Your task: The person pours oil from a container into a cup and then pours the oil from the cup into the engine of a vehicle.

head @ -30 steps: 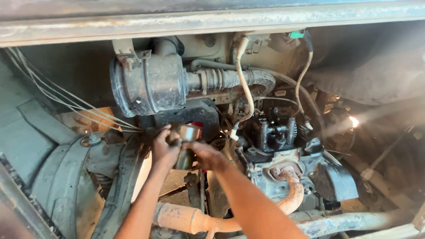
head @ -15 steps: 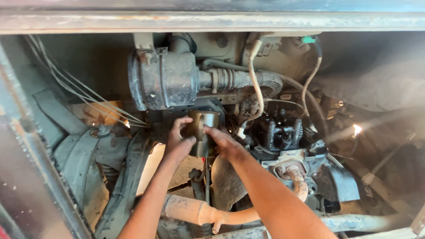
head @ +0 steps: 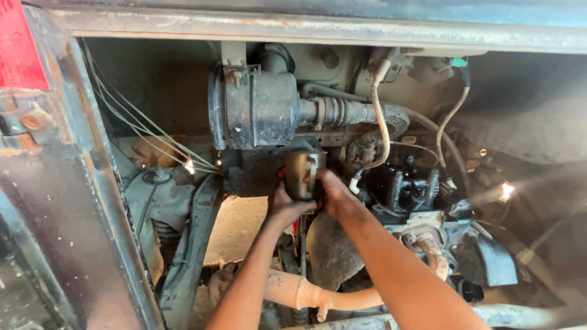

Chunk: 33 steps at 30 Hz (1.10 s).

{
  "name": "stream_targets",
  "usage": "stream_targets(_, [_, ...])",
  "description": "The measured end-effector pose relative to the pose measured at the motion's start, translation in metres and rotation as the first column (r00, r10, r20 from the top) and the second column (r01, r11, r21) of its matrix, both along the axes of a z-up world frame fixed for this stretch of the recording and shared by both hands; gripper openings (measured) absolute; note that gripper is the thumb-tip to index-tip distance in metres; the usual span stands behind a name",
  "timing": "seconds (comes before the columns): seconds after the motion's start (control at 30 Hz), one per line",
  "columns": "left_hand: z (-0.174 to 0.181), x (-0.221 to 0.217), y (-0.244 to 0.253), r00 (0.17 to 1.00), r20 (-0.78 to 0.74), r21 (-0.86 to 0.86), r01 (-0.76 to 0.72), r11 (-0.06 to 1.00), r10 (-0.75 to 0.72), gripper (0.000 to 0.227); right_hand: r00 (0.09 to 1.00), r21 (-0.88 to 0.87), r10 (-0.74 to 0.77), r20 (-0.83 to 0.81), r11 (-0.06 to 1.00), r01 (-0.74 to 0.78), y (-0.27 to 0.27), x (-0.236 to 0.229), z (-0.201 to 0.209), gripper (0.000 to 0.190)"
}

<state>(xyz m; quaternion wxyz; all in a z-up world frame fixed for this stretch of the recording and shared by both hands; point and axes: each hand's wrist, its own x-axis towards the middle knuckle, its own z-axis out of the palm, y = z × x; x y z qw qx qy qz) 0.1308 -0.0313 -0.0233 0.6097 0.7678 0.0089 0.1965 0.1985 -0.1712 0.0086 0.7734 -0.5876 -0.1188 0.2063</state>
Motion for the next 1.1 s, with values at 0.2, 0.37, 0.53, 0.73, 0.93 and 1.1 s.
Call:
stream_targets(0.2, [0.019, -0.006, -0.020, 0.974, -0.138, 0.085, -0.166, 0.982, 0.177, 0.088, 0.975, 0.124, -0.169, -0.144, 0.974, 0.187, 0.001, -0.026, 0.040, 0.039])
stream_targets(0.37, [0.029, -0.011, -0.036, 0.966, -0.182, 0.020, -0.182, 0.983, 0.183, 0.086, 0.920, -0.252, -0.269, 0.286, 0.905, 0.343, 0.001, -0.023, 0.071, 0.044])
stream_targets(0.53, [0.011, 0.005, -0.054, 0.961, -0.094, 0.005, -0.260, 0.966, 0.259, 0.084, 0.651, -0.563, 0.074, 0.755, 0.582, 0.587, -0.016, -0.013, 0.094, 0.044])
stream_targets(0.73, [0.003, 0.011, -0.068, 0.941, -0.128, -0.016, -0.317, 0.948, 0.313, 0.097, 0.739, -0.740, 0.169, 0.653, 0.352, 0.573, -0.012, -0.037, 0.120, 0.040])
stream_targets(0.93, [0.004, -0.010, -0.076, 0.922, 0.056, 0.050, -0.386, 0.921, 0.383, 0.095, 0.840, -0.768, 0.115, 0.530, 0.484, 0.418, -0.009, -0.042, 0.129, 0.045])
stream_targets(1.1, [0.023, -0.036, -0.076, 0.964, -0.089, -0.100, -0.258, 0.961, 0.249, 0.103, 0.887, -0.799, 0.036, 0.461, 0.451, 0.397, -0.002, -0.030, 0.133, 0.050])
